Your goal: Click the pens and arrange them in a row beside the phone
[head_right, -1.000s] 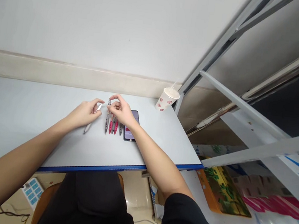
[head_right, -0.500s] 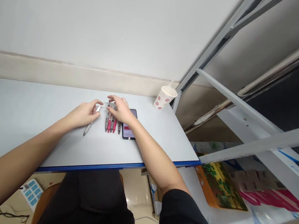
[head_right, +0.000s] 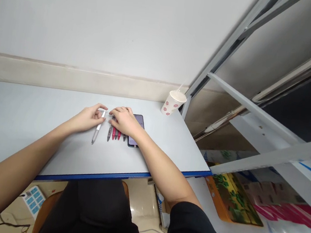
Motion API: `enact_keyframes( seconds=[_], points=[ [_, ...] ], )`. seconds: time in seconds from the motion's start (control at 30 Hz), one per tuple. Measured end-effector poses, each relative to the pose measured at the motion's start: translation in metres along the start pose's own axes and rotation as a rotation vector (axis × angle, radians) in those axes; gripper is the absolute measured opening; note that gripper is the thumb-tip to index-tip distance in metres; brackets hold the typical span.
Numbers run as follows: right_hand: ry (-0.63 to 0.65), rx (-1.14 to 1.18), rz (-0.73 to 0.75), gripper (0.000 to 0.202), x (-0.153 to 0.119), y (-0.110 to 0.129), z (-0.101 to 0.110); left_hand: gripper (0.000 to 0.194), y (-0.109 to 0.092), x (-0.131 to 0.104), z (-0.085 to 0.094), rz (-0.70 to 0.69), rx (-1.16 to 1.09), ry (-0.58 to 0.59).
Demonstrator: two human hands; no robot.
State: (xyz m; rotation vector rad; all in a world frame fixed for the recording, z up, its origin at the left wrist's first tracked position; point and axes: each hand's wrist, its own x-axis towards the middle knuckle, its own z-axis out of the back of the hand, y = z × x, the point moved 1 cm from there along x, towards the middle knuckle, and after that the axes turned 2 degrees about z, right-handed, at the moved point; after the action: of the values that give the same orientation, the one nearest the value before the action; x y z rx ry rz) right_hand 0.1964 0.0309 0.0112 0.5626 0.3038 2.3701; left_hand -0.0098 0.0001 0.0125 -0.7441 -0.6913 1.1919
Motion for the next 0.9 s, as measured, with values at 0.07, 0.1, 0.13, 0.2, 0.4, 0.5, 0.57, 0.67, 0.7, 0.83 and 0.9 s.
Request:
enact_keyframes(
  seconds=[0.07,0.1,0.13,0.2,0.4,0.5,0.57,0.67,0.7,0.83,0.9],
  points=[
    [-0.083,0.103,-0.029,0.021,-0.001,0.007,0.006,0.046,-0.003,0.003,0.006,-0.002,-0.193,-0.112],
    [-0.105,0.19,-0.061,0.027,-0.002,0.011,0.009,0.049,-0.005,0.004,0.01,0.006,-0.288,-0.181],
    [-0.102,0.295,-0.098,0.033,-0.003,0.015,0.013,0.052,-0.007,0.006,0.013,0.017,-0.371,-0.25],
    [-0.037,0.505,-0.173,0.041,-0.005,0.022,0.017,0.054,-0.012,0.007,0.018,0.034,-0.48,-0.354],
    [-0.244,0.646,-0.272,0.051,-0.003,0.018,0.025,0.038,-0.014,0.005,0.01,0.019,-0.386,-0.359],
    [-0.229,0.707,-0.328,0.06,-0.002,0.006,0.029,0.033,-0.014,0.002,0.008,-0.087,-0.206,-0.377],
    [-0.089,0.751,-0.329,0.067,-0.002,-0.001,0.032,0.036,-0.013,0.001,0.01,-0.087,-0.138,-0.319],
    [0.061,0.756,-0.296,0.063,-0.005,-0.003,0.038,0.045,-0.008,0.002,0.014,0.01,-0.157,-0.094],
    [0.064,0.739,-0.271,0.058,-0.006,-0.002,0.04,0.047,-0.006,0.003,0.015,0.034,-0.187,-0.022],
    [-0.028,0.613,-0.111,0.03,-0.008,0.001,0.044,0.05,0.001,0.007,0.02,0.061,-0.295,0.096],
    [-0.085,0.579,-0.083,0.024,-0.008,0.001,0.043,0.049,0.003,0.008,0.021,0.077,-0.302,0.084]
  ],
)
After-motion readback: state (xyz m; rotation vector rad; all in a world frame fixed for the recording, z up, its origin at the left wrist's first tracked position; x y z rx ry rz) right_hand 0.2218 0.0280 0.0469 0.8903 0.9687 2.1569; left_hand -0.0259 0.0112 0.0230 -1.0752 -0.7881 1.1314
